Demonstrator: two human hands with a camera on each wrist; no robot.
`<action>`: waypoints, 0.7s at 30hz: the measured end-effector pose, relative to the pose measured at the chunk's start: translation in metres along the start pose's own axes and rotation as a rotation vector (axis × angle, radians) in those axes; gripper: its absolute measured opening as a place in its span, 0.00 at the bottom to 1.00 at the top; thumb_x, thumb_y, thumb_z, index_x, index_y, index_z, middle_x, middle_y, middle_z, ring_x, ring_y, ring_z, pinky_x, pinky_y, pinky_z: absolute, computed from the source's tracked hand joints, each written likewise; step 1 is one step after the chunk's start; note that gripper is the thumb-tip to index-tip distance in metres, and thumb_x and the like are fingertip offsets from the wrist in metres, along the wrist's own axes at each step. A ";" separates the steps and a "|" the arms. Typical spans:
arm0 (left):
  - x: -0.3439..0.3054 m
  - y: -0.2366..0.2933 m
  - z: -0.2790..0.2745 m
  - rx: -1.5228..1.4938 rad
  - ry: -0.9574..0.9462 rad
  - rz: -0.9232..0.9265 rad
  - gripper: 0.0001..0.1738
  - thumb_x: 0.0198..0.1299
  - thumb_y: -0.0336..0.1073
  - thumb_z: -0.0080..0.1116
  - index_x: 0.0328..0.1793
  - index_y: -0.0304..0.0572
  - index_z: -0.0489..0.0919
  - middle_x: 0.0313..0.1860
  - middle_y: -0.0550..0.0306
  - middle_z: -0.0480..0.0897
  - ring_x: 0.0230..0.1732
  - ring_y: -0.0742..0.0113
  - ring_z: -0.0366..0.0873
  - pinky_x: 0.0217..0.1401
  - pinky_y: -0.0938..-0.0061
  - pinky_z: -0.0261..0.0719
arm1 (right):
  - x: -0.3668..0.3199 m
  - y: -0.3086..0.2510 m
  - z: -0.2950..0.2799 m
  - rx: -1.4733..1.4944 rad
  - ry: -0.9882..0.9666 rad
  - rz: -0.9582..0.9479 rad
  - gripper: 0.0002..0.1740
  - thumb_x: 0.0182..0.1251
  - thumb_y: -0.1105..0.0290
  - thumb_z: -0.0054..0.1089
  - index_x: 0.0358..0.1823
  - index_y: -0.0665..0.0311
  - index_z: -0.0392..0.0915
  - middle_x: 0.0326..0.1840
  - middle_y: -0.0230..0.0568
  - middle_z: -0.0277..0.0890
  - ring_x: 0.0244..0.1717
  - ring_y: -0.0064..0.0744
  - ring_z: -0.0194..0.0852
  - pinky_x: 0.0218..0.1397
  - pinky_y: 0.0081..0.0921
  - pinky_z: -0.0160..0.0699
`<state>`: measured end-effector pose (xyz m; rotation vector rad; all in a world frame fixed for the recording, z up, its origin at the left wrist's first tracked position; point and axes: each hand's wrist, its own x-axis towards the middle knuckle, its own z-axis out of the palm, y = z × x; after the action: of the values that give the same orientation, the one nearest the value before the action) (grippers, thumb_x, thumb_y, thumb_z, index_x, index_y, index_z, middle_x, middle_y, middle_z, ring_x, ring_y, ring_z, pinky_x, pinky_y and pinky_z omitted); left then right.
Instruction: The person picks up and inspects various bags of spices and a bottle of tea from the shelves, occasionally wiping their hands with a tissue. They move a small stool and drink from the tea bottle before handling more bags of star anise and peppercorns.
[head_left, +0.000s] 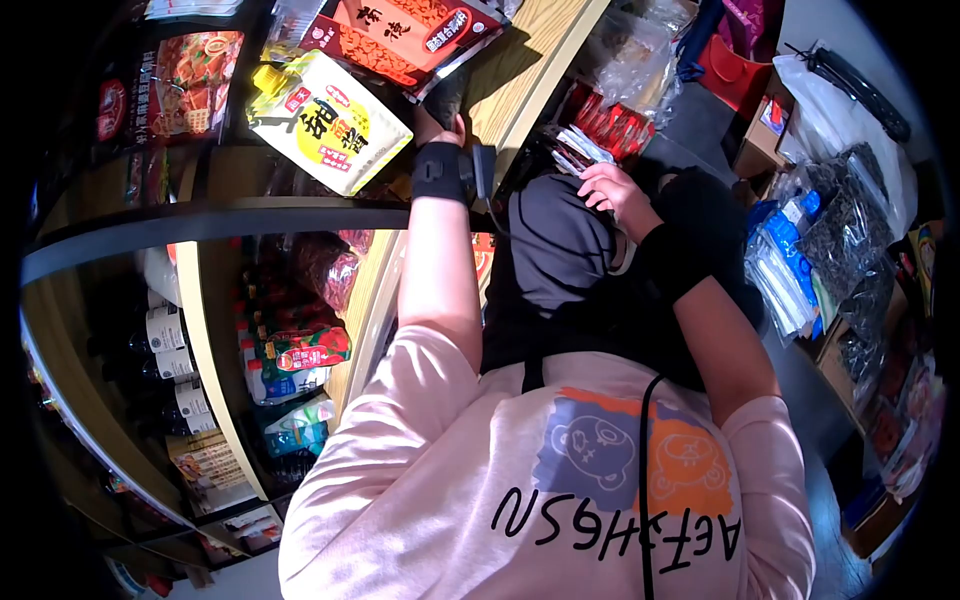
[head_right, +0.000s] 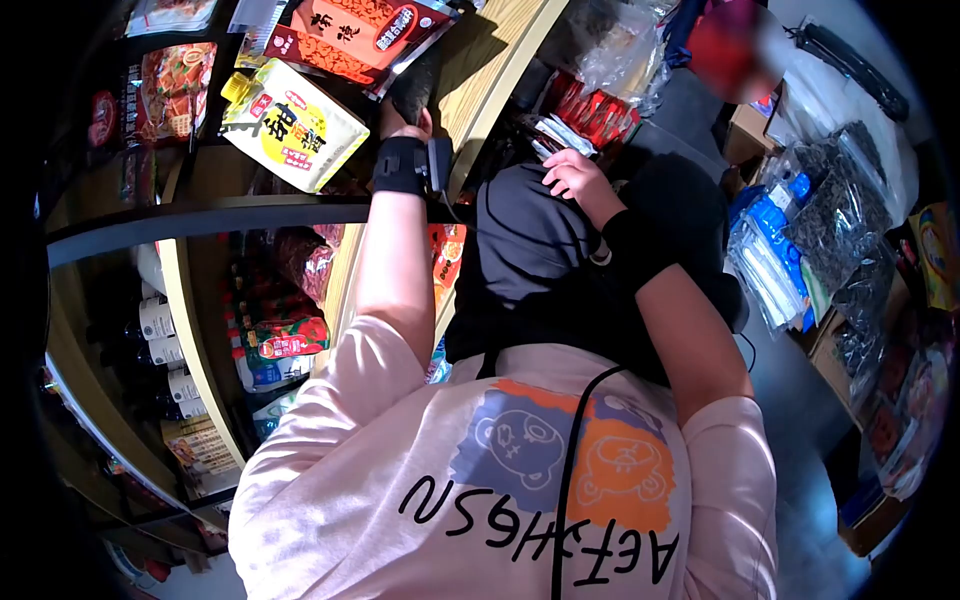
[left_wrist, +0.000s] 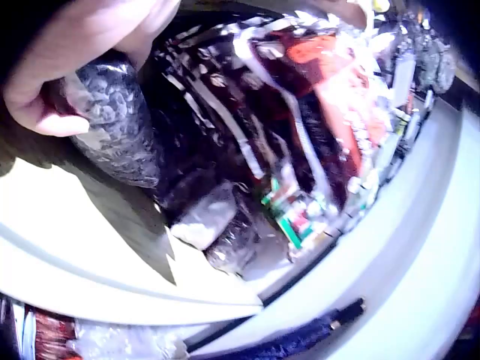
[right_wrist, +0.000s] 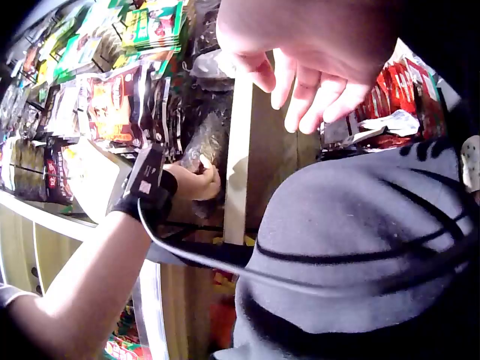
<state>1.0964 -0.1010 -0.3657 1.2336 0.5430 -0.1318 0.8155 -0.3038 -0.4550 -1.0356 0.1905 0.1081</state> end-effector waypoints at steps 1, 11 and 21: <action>-0.038 -0.001 0.009 -0.137 -0.010 -0.083 0.18 0.59 0.54 0.57 0.51 0.58 0.77 0.40 0.62 0.80 0.38 0.63 0.76 0.33 0.68 0.80 | -0.001 0.000 -0.001 -0.012 -0.007 -0.006 0.15 0.67 0.65 0.43 0.51 0.60 0.71 0.40 0.35 0.76 0.37 0.22 0.73 0.43 0.19 0.69; -0.240 -0.057 -0.009 0.334 -0.419 0.049 0.23 0.60 0.48 0.60 0.57 0.49 0.72 0.51 0.63 0.77 0.49 0.70 0.76 0.47 0.69 0.78 | -0.030 -0.042 0.007 0.457 0.015 0.019 0.41 0.65 0.35 0.47 0.69 0.57 0.57 0.59 0.43 0.70 0.57 0.36 0.71 0.62 0.42 0.67; -0.332 -0.108 0.021 0.590 -1.125 -0.062 0.21 0.67 0.32 0.50 0.64 0.33 0.67 0.57 0.56 0.75 0.56 0.71 0.72 0.62 0.76 0.67 | -0.189 -0.110 -0.039 0.127 0.254 0.009 0.43 0.63 0.61 0.63 0.74 0.61 0.47 0.63 0.38 0.64 0.62 0.30 0.65 0.55 0.31 0.75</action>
<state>0.7739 -0.2208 -0.3011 1.4716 -0.4813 -1.0215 0.6465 -0.3931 -0.3420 -0.9195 0.4274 -0.0275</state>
